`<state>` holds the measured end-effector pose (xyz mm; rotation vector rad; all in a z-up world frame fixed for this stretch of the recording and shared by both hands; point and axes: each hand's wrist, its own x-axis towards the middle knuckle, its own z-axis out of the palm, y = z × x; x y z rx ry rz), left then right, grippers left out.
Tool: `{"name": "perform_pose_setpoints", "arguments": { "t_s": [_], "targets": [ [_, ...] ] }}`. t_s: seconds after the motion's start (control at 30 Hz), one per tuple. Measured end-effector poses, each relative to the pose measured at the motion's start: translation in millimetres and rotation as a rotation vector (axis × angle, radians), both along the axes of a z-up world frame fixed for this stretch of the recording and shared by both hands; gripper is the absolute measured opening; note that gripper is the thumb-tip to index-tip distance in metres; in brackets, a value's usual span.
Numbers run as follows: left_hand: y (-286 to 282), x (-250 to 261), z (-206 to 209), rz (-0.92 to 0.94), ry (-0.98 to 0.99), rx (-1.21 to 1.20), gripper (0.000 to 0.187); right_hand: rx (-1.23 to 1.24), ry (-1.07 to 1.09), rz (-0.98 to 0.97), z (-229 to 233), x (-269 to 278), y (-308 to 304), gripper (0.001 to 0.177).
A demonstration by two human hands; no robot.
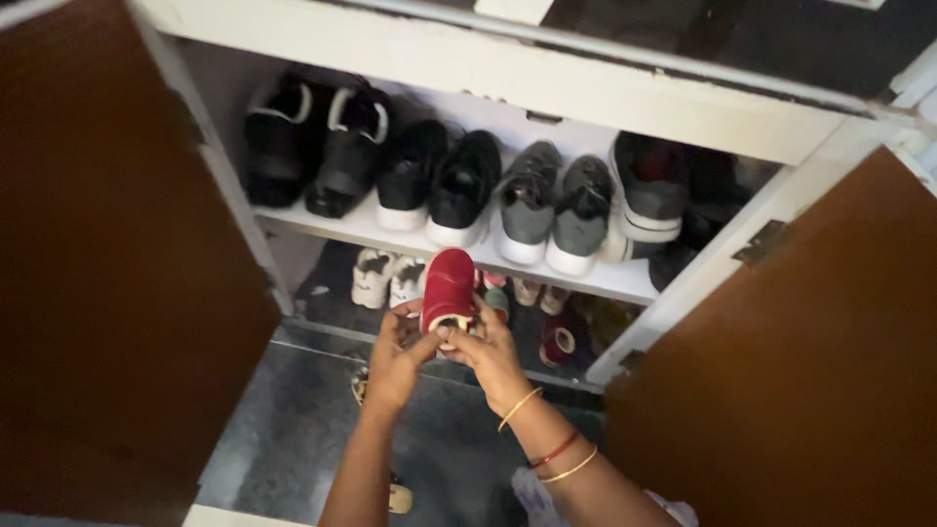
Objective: The person organizes a shoe cabinet by picking up various pairs of shoes from the floor, inspecting them, and placing them onto the shelves. The person handles black sneakers, white clogs, light blue slides, and red slip-ons, arranging them in rows within the cabinet.
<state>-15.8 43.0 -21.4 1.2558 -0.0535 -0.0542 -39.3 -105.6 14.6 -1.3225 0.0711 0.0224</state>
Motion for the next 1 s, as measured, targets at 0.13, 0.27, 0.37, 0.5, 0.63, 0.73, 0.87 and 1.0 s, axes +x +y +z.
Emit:
{"name": "perform_pose_setpoints", "arguments": {
  "t_s": [0.13, 0.27, 0.37, 0.5, 0.63, 0.73, 0.87, 1.0],
  "targets": [
    [-24, 18, -40, -0.069, 0.187, -0.020, 0.070, -0.249, 0.114, -0.052, -38, 14, -22, 0.063],
    [-53, 20, -97, -0.055, 0.269, 0.170, 0.068, -0.698, 0.226, 0.084, -91, 27, -67, 0.051],
    [-71, 25, -130, -0.040, 0.290, 0.235, 0.065, -1.210, -0.059, 0.238, -109, 55, -117, 0.052],
    [-91, 39, -191, 0.000, 0.269, 0.167, 0.063, -1.493, 0.053, 0.324, -127, 77, -191, 0.052],
    [-131, 69, -243, 0.041, 0.199, 0.372, 0.068, -1.446, 0.123, 0.160, -166, 97, -276, 0.032],
    [-160, 78, -244, -0.087, 0.418, 0.553, 0.077, -1.664, 0.334, 0.230, -203, 111, -326, 0.038],
    [-190, 81, -255, -0.061, 0.412, 0.375, 0.075, -1.516, 0.246, 0.174, -249, 120, -329, 0.049],
    [-198, 65, -284, -0.016, 0.475, 0.229, 0.075, -1.461, 0.483, 0.194, -269, 117, -302, 0.051]
  ]
}}
